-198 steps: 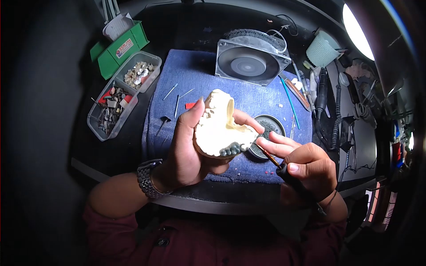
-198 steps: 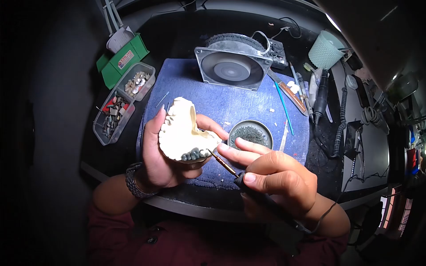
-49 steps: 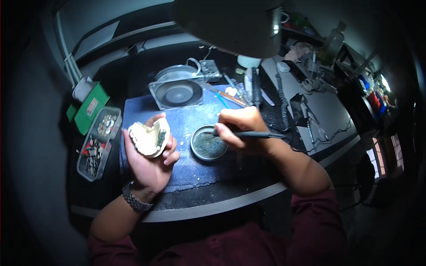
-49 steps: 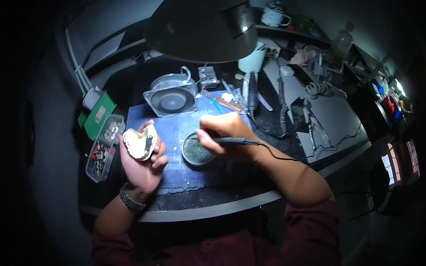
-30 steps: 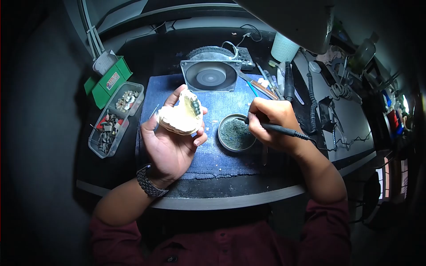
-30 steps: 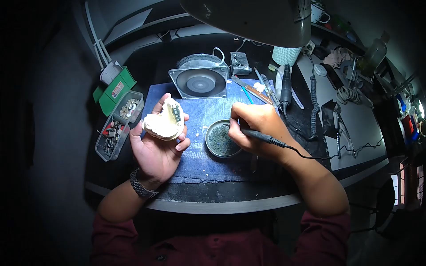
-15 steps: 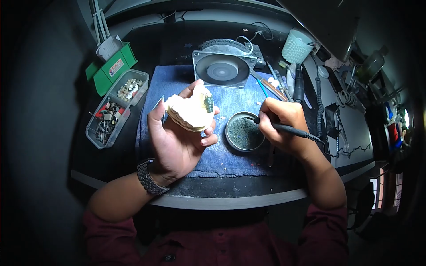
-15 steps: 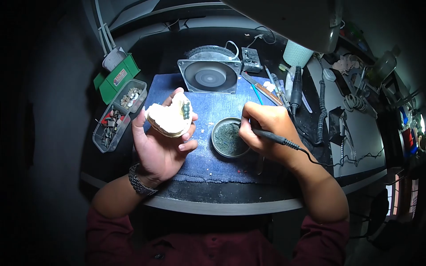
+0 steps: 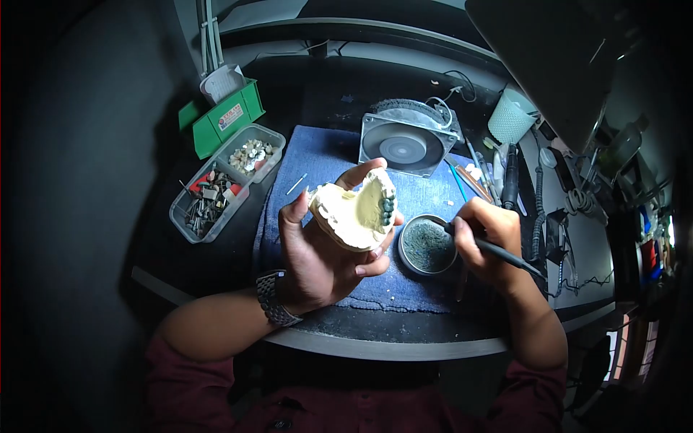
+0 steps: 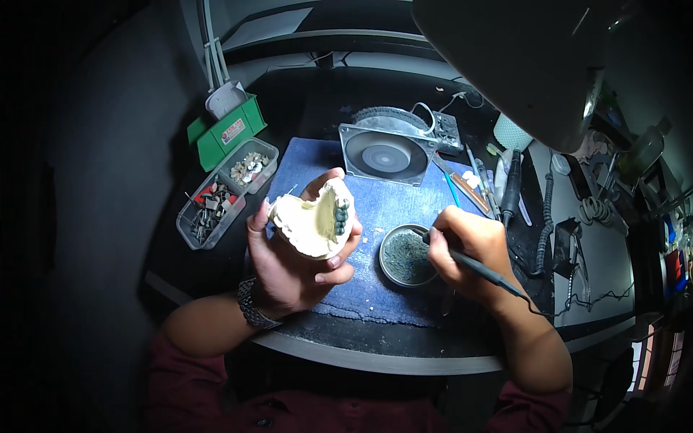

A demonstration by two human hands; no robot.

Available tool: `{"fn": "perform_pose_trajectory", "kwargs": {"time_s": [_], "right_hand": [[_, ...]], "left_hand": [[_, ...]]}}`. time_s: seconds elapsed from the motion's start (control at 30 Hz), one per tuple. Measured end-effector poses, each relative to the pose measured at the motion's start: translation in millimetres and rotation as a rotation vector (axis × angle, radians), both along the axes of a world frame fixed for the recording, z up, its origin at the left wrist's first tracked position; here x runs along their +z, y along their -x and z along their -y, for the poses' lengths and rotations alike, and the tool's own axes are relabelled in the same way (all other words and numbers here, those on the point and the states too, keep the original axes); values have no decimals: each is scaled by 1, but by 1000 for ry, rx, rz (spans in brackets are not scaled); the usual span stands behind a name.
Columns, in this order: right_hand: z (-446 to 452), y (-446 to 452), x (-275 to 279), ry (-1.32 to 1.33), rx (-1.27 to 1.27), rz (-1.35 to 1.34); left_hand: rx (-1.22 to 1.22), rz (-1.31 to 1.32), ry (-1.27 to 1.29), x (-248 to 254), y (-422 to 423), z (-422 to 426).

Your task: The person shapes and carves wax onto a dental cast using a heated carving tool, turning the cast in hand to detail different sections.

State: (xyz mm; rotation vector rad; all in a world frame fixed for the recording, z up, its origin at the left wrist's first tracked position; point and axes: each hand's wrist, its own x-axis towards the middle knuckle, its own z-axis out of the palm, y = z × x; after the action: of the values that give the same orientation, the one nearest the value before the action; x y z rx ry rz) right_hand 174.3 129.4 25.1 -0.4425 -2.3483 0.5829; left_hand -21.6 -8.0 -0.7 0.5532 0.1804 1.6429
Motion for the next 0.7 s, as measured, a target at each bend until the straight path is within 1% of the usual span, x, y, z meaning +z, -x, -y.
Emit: {"fn": "perform_pose_trajectory", "kwargs": {"time_s": [0.03,0.1,0.13,0.17,0.23,0.27,0.33,0.47,0.57,0.6,0.7], "right_hand": [[1,-3,3,21,-35,-22],[5,-4,5,67,-56,-222],[4,-6,5,85,-49,-307],[11,-11,9,227,-58,-310],[15,-14,10,292,13,-363],[16,-13,10,301,57,-384],[19,-10,8,322,146,-427],[22,-9,8,266,223,-403],[27,-9,7,126,227,-360],[26,-8,6,102,266,-362],[26,-10,4,66,272,-253]], "left_hand": [[-17,6,-13,0,1,0],[-51,21,-37,0,2,1],[-81,70,-75,-2,2,1],[-85,50,-64,-2,3,2],[-93,9,-41,1,2,3],[-99,41,-7,2,1,4],[-77,-38,12,1,1,4],[11,-108,-37,-5,-1,-1],[104,-117,81,-3,-3,-1],[110,-96,142,0,-4,-1],[85,-106,207,3,-5,-1]]}}
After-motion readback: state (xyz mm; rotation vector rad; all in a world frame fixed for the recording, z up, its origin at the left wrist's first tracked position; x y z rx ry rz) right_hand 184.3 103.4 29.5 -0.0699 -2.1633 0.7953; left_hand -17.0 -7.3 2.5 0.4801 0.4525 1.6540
